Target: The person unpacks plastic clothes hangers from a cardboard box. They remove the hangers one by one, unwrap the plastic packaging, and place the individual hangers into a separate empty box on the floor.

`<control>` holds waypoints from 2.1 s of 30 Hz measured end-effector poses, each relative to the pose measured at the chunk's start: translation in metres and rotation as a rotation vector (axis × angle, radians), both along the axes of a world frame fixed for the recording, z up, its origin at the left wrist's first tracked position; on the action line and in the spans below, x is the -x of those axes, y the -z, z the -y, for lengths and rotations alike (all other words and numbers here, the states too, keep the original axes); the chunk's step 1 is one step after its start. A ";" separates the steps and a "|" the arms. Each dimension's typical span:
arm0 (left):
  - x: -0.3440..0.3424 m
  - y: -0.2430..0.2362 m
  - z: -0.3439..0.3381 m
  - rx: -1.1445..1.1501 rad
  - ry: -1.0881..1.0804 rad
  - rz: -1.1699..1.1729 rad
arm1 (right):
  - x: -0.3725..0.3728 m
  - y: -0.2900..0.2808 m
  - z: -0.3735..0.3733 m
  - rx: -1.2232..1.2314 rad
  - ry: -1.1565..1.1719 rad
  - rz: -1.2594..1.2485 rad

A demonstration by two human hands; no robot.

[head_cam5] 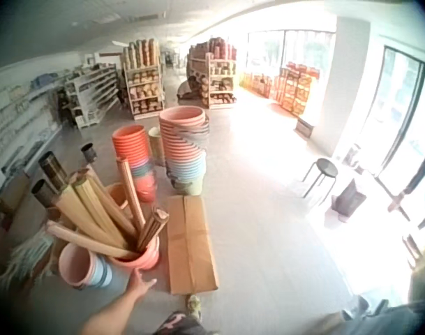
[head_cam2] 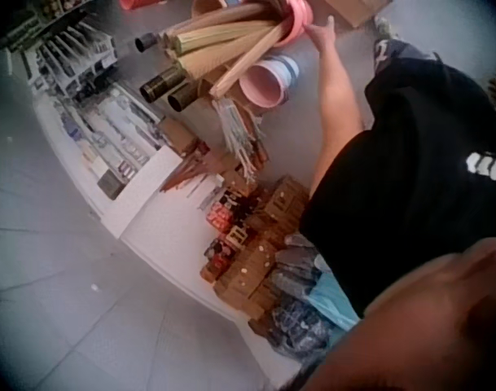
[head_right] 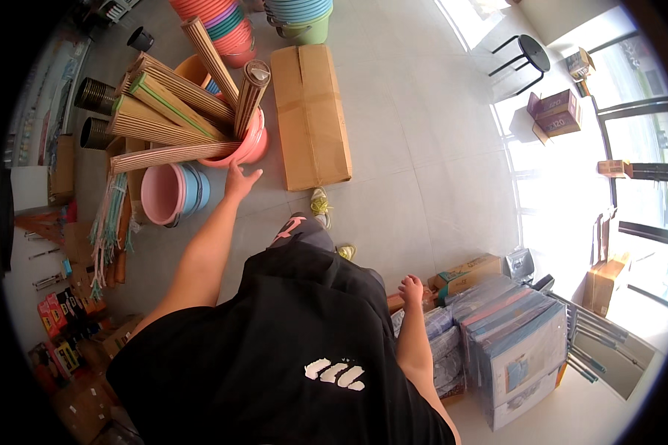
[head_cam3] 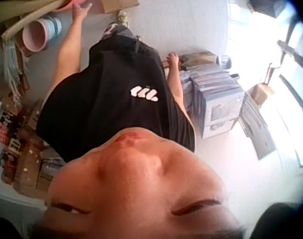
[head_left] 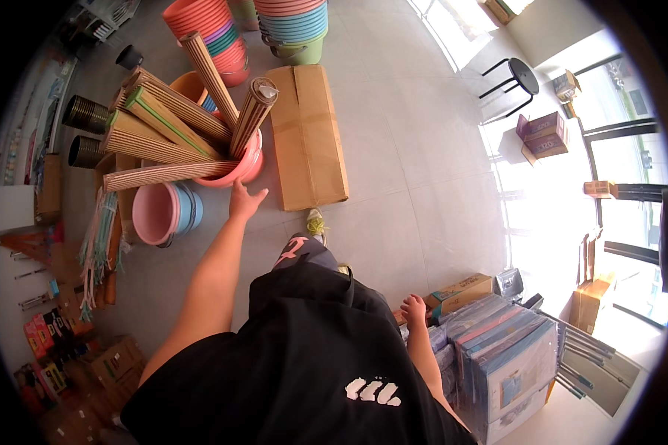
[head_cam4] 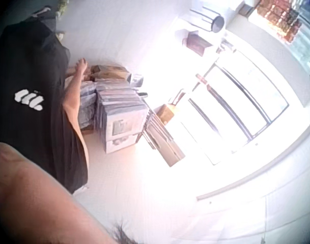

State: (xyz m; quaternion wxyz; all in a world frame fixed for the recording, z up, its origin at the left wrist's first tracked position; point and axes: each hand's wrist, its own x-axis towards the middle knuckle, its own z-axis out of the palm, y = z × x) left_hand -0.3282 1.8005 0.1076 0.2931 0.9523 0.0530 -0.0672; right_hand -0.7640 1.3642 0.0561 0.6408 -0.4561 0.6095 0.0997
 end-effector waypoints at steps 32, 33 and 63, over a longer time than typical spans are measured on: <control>0.209 0.074 -0.034 0.243 -1.033 -0.667 | -0.500 -0.023 0.045 0.180 -1.369 -0.046; 0.244 0.078 -0.035 0.257 -1.041 -0.664 | -0.508 -0.025 0.028 0.188 -1.332 -0.024; 0.329 0.095 -0.360 0.562 -1.229 -0.474 | -0.529 -0.010 -0.650 0.402 -2.416 0.616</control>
